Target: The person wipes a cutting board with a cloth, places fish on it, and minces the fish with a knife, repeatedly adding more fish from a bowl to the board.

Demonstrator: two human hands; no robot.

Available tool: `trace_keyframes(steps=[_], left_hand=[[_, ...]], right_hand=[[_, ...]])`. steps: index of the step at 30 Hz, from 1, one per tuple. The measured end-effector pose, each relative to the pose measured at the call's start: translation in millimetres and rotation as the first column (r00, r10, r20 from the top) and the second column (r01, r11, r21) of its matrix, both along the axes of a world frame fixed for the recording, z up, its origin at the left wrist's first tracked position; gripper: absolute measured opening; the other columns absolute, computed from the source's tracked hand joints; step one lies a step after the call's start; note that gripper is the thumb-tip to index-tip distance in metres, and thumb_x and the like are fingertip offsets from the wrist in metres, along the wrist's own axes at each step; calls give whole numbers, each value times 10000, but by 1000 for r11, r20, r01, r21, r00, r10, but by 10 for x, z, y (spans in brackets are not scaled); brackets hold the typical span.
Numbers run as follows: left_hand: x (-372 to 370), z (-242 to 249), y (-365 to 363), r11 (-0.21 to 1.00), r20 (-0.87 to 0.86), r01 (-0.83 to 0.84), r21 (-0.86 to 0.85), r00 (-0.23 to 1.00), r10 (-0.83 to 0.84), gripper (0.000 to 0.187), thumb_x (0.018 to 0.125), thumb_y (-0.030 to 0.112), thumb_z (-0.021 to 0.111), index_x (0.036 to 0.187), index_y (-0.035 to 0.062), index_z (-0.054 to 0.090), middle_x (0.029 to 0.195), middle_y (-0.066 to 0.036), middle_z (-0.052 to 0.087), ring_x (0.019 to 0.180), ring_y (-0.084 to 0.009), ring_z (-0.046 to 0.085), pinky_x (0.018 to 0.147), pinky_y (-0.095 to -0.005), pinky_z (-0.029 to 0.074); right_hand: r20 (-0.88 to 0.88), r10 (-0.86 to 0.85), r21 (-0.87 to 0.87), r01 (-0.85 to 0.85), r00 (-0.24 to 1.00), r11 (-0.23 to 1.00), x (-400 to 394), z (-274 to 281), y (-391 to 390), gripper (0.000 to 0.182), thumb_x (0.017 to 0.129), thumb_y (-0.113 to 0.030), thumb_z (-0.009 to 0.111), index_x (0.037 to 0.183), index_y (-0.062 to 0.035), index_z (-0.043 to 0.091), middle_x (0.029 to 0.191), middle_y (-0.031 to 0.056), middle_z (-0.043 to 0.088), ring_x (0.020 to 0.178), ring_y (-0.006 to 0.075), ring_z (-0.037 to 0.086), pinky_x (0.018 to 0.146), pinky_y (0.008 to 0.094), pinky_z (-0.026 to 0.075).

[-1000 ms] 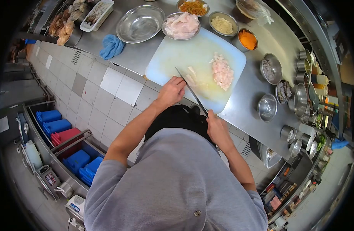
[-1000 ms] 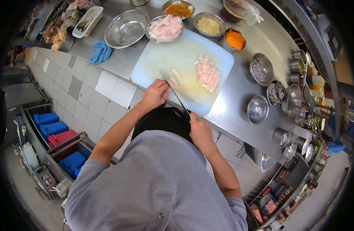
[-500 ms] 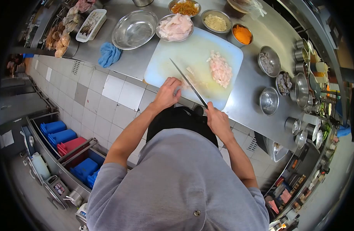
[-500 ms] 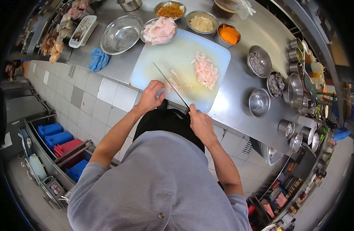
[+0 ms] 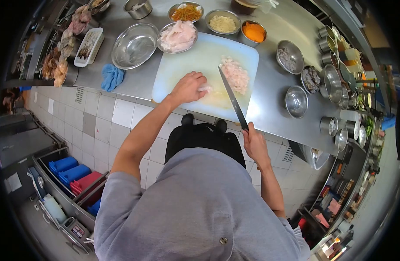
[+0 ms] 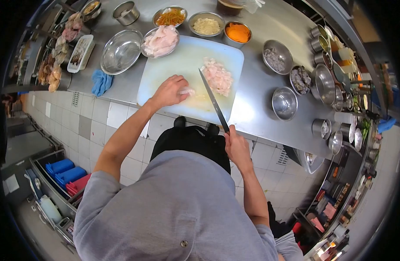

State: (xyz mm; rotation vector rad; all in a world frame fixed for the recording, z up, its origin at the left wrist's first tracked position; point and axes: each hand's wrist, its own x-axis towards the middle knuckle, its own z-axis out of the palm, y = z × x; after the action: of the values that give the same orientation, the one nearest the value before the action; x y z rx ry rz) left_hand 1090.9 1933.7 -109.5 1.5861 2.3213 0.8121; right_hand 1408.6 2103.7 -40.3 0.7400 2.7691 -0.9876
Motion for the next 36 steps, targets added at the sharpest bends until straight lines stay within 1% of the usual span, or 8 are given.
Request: trace_keyframes(steps=[6, 9, 15, 19, 25, 28, 31, 36], left_hand=[[318, 209, -2, 948, 198, -269, -168, 933, 300, 336, 841, 226, 815, 1058, 3, 688, 1042, -184, 665, 1063, -393, 634, 935, -482, 530], [396, 61, -101, 966, 155, -250, 65, 959, 238, 333, 837, 214, 818, 1045, -7, 682, 1045, -179, 667, 1065, -395, 632, 943, -481, 526], [525, 48, -3, 925, 147, -327, 194, 942, 302, 270, 853, 149, 787, 1051, -3, 685, 1057, -162, 675, 1012, -390, 653, 899, -466, 545], [538, -63, 57, 930, 132, -324, 177, 944, 303, 174, 868, 91, 739, 1012, 4, 697, 1053, -150, 690, 1024, -380, 654, 906, -460, 548], [551, -58, 57, 934, 118, -316, 168, 947, 299, 132, 851, 46, 717, 978, 11, 709, 1043, -137, 707, 1034, -374, 653, 915, -453, 549], [554, -118, 45, 941, 101, -294, 167, 955, 280, 147, 838, 34, 726, 981, 6, 711, 1057, -137, 710, 1040, -375, 653, 917, -451, 549], [560, -103, 25, 929, 114, -296, 222, 954, 277, 154, 836, 29, 730, 987, 2, 715, 1060, -141, 708, 1035, -375, 652, 917, -447, 550], [648, -117, -74, 885, 172, -372, 279, 926, 335, 144, 848, 31, 728, 988, 3, 718, 1061, -145, 699, 1026, -377, 647, 904, -452, 554]], right_hand=[[5, -13, 27, 13, 1000, 1000, 183, 0, -83, 205, 1039, -141, 619, 1156, -21, 501, 735, 261, 675, 713, 528, 645, 636, 614, 483], [-6, -4, 31, 4, 1000, 1000, 187, -27, -119, 207, 1032, -145, 626, 1155, -32, 504, 719, 258, 665, 702, 523, 642, 631, 617, 480], [59, 86, 85, -91, 995, 992, 86, 29, -156, 225, 1024, -124, 614, 1206, -27, 525, 748, 242, 687, 702, 470, 681, 635, 583, 524], [36, 151, 120, -154, 988, 981, 16, 95, -167, 296, 1009, -108, 622, 1269, -2, 527, 743, 235, 687, 699, 461, 689, 630, 567, 538], [194, 165, 178, -200, 967, 964, 28, 278, -223, 284, 1022, -113, 600, 1277, -25, 512, 795, 231, 707, 727, 469, 691, 660, 583, 525], [49, 195, 189, -200, 980, 961, -169, -136, -282, 316, 1021, -110, 601, 1302, -8, 500, 804, 237, 706, 729, 468, 694, 664, 584, 524], [-107, 201, 199, -177, 974, 964, -444, -501, -279, 317, 912, 6, 632, 1204, 3, 509, 796, 245, 703, 716, 475, 700, 649, 565, 561], [-15, 166, 78, -164, 986, 983, -435, -237, -183, 228, 1037, -101, 585, 1217, 1, 491, 789, 246, 694, 759, 490, 683, 653, 587, 513]])
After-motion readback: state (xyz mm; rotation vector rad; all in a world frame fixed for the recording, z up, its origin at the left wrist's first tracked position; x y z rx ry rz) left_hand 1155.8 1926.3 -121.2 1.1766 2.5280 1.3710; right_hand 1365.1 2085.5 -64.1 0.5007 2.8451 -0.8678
